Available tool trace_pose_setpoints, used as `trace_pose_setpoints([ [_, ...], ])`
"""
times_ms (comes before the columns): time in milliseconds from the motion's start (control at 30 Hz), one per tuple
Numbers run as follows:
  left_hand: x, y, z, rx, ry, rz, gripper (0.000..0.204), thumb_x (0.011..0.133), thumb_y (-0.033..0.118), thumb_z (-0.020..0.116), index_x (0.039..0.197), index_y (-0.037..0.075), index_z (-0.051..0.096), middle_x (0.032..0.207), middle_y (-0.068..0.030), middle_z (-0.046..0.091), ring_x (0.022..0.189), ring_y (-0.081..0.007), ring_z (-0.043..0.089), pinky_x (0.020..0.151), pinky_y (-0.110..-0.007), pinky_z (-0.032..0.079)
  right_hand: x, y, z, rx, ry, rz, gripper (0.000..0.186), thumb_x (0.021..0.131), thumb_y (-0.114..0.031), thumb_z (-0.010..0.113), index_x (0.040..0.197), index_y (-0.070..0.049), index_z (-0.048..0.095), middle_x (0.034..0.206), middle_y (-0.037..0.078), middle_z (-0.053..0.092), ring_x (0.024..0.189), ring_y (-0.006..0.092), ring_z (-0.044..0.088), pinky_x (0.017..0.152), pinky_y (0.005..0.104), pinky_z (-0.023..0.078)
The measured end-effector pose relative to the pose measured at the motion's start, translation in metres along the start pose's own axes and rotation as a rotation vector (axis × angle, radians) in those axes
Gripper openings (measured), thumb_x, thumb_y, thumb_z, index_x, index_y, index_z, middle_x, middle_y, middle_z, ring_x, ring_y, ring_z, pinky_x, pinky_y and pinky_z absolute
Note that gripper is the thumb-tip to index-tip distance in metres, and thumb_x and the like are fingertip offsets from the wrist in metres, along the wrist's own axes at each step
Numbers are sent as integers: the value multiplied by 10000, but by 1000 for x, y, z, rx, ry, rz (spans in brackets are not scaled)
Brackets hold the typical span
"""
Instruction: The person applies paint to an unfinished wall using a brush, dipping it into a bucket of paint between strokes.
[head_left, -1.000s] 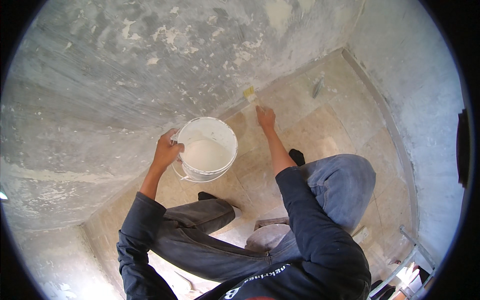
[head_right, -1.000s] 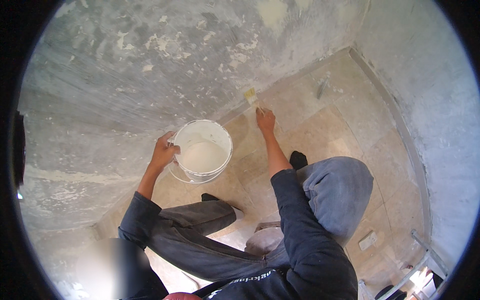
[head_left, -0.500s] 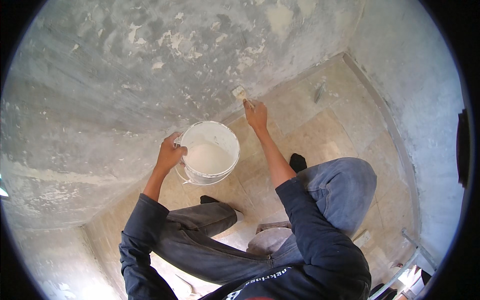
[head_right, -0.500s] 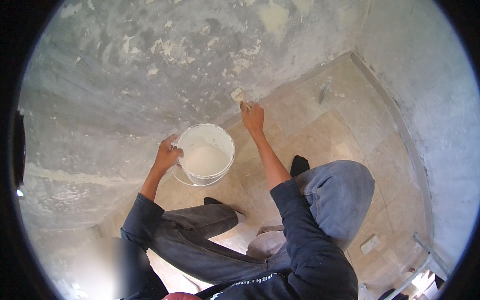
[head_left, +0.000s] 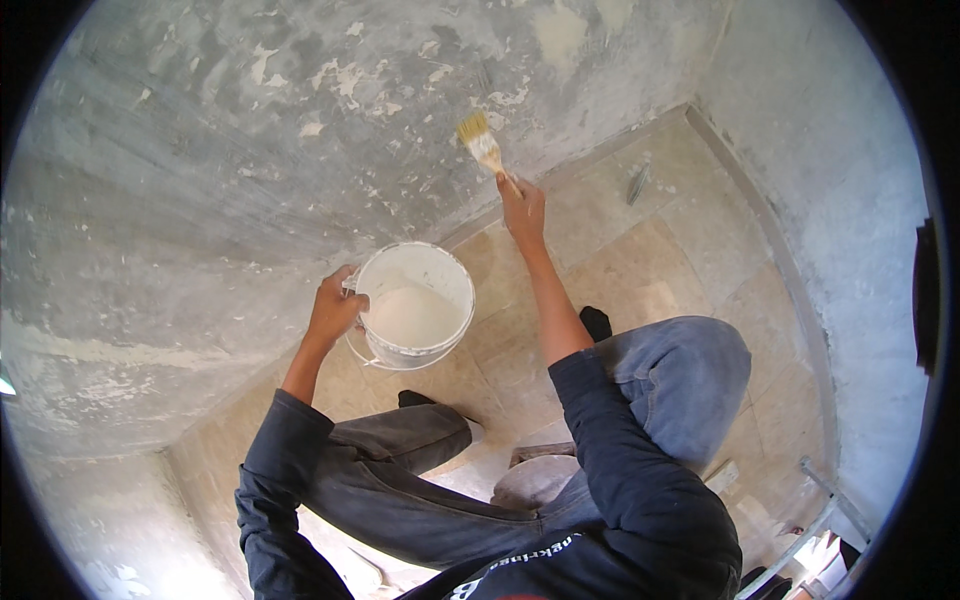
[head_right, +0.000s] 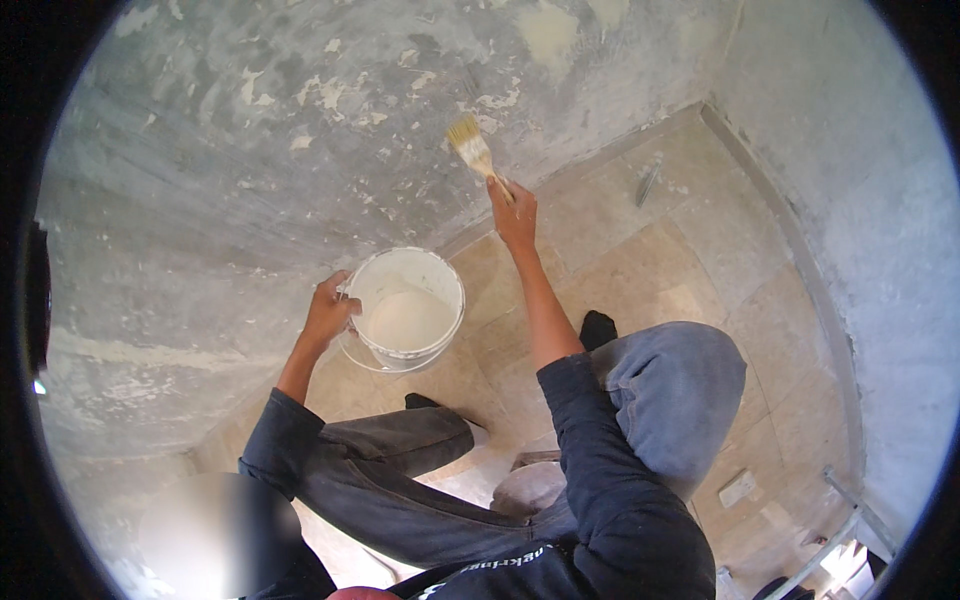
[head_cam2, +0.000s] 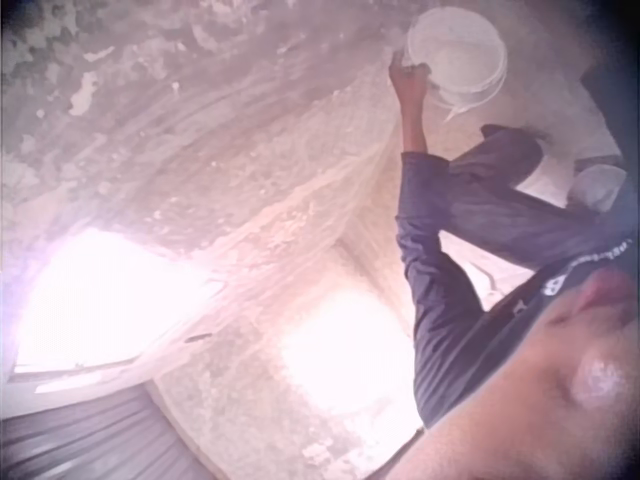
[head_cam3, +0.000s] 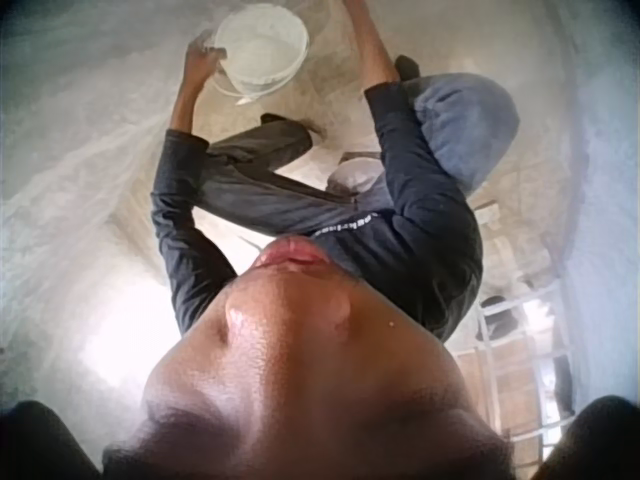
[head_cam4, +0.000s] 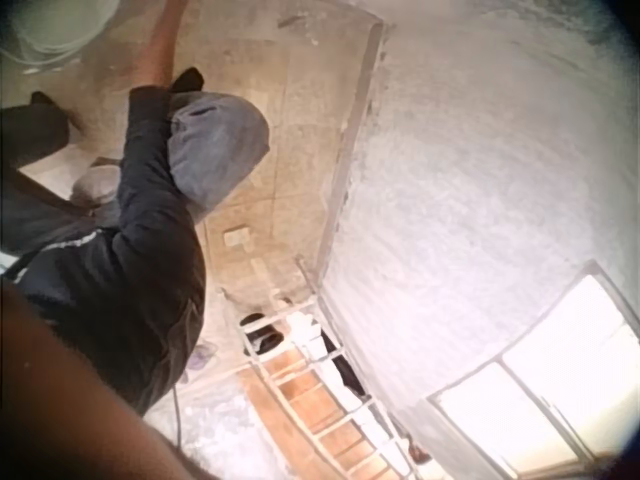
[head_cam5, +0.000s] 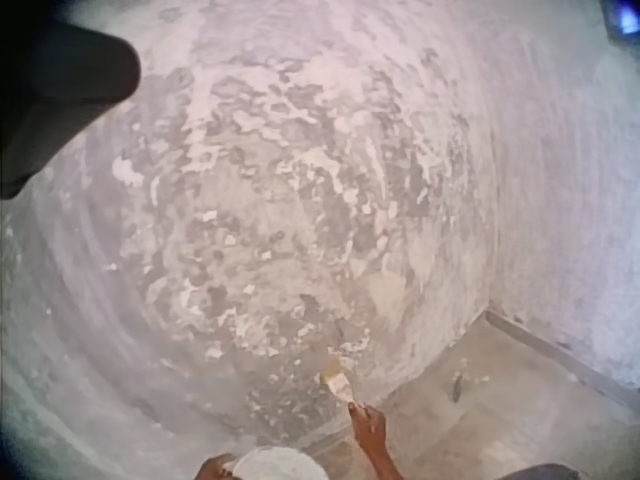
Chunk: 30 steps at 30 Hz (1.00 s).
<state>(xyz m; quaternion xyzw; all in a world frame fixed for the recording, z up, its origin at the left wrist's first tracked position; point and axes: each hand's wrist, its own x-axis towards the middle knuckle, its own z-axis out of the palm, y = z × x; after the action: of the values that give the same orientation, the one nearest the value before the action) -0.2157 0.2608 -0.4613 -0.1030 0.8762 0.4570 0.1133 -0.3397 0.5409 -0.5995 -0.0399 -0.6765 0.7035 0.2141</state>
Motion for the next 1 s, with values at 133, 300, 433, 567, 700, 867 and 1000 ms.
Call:
trace_pose_setpoints([
  [133,0,-1,-1,5,-10,-16,535,627,4,545,1160,-47,543,657,-125,623,496,-182,599,383,-300,489,-25,73,-9,-215,-20,56,410,878,-372,593,788,26,638,560,86,543,525,194,506,525,363,400],
  [300,-1,-1,0,-1,-28,-55,542,628,10,547,1167,-46,537,688,-134,628,518,-187,604,389,-300,491,-57,130,-19,-532,80,87,397,837,-377,587,837,12,663,788,223,635,753,388,602,692,468,452],
  [433,1,5,4,-5,-14,-23,556,627,12,548,1179,-43,532,694,-132,625,521,-187,601,392,-299,492,-53,119,-21,-488,43,164,335,823,-313,571,797,13,645,760,251,614,714,424,601,642,482,462],
  [567,2,7,6,5,6,-11,587,624,19,552,1204,-67,510,681,-131,617,512,-185,594,393,-300,493,-36,92,-7,-472,109,29,329,819,-299,577,789,22,644,739,251,612,701,416,606,632,477,457],
  [700,5,5,6,7,9,2,604,624,24,553,1215,-88,492,666,-134,609,488,-183,583,394,-304,496,-16,57,4,-325,34,93,326,821,-281,589,758,36,634,654,234,592,626,399,590,592,460,443],
  [867,10,11,10,36,8,-11,620,616,21,556,1223,-86,489,649,-134,606,468,-186,577,397,-306,499,-9,20,-7,-226,49,98,366,848,-319,609,769,37,643,535,129,541,475,242,521,504,394,420],
  [1000,5,20,13,7,19,-17,622,615,14,556,1224,-88,488,653,-135,613,482,-187,588,402,-306,500,4,-22,-22,126,77,185,390,882,-368,605,896,14,684,533,-2,460,441,102,423,422,293,349],
])
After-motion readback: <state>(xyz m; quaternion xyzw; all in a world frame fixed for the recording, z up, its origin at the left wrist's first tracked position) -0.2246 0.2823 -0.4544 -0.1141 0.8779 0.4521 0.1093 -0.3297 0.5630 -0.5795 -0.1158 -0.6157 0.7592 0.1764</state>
